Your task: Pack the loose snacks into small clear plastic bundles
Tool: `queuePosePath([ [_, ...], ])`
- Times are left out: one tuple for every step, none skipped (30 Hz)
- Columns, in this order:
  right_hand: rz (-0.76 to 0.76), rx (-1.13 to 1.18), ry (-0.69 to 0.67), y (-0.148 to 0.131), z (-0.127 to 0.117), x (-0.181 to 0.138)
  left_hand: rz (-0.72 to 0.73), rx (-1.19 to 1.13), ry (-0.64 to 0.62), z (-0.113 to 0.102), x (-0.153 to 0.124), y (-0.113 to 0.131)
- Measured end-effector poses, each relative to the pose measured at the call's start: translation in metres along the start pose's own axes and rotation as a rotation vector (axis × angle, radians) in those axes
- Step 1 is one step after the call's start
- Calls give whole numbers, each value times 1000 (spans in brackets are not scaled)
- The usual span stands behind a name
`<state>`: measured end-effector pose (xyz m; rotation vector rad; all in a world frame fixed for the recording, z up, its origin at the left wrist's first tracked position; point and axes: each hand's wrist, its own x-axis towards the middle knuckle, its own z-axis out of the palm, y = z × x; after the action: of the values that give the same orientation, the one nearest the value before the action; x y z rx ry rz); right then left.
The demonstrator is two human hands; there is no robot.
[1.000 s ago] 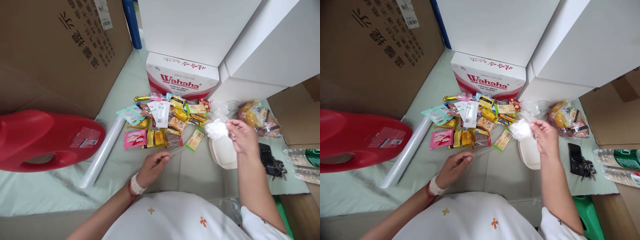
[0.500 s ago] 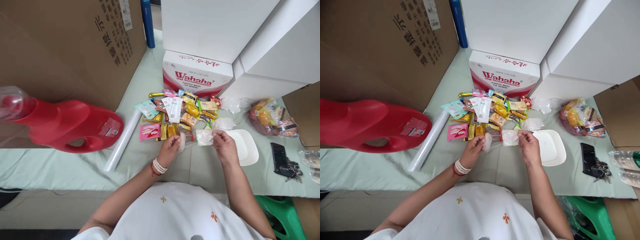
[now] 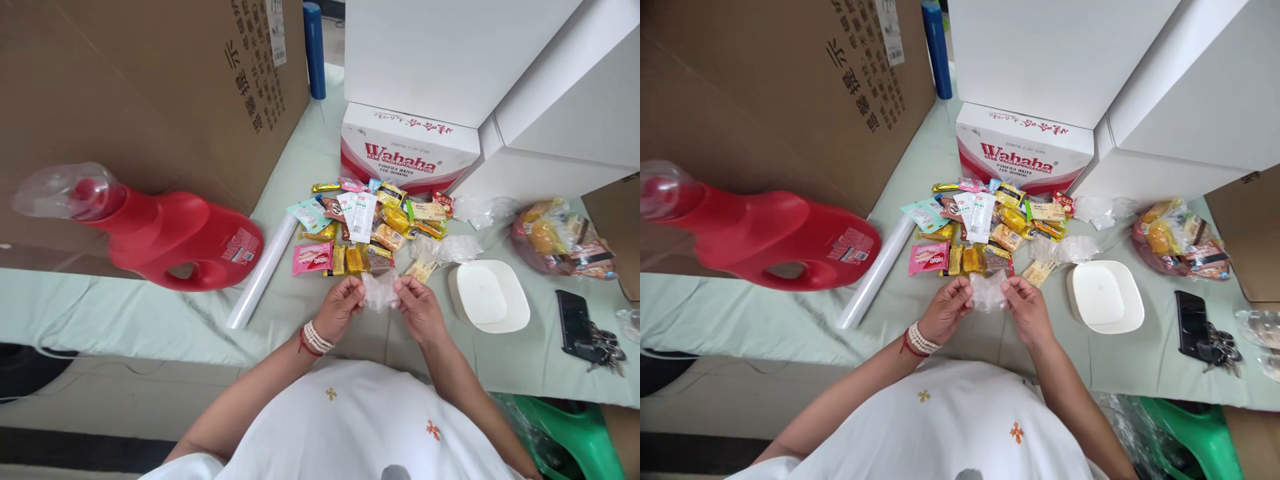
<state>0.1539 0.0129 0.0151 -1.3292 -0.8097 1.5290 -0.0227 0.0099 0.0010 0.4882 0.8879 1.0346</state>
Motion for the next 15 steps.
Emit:
queuePosePath([
  [23,41,15,1,-8,3,-25,-42,12,-5,-1,3],
  [48,64,14,2,-17,5,-45,-81,24,-11,-2,6],
  [72,65,4,2,-26,6,-58,-118,35,-17,-3,8],
  [89,31,-10,3,-34,6,-68,-151,45,-22,-4,11],
  [83,-45,-9,4,-41,5,-74,-176,54,-26,-6,13],
  [43,-158,12,5,-46,2,-80,-193,62,-28,-7,13],
  [-34,-293,44,5,-48,-1,-85,-204,67,-29,-9,14],
  [-144,-425,77,6,-47,-6,-93,-208,67,-29,-10,13],
  [-274,-539,91,6,-44,-10,-103,-205,60,-28,-12,12],
  [-400,-626,75,6,-38,-14,-111,-198,46,-25,-13,11],
  [-503,-685,23,5,-30,-17,-115,-188,28,-22,-14,9],
  [-574,-724,-53,5,-22,-18,-119,-177,7,-19,-15,9],
  [-608,-748,-127,5,-13,-18,-122,-165,-13,-17,-15,8],
  [-607,-753,-180,5,-6,-16,-123,-152,-26,-15,-16,8],
  [-575,-736,-213,5,0,-13,-122,-141,-32,-14,-16,8],
])
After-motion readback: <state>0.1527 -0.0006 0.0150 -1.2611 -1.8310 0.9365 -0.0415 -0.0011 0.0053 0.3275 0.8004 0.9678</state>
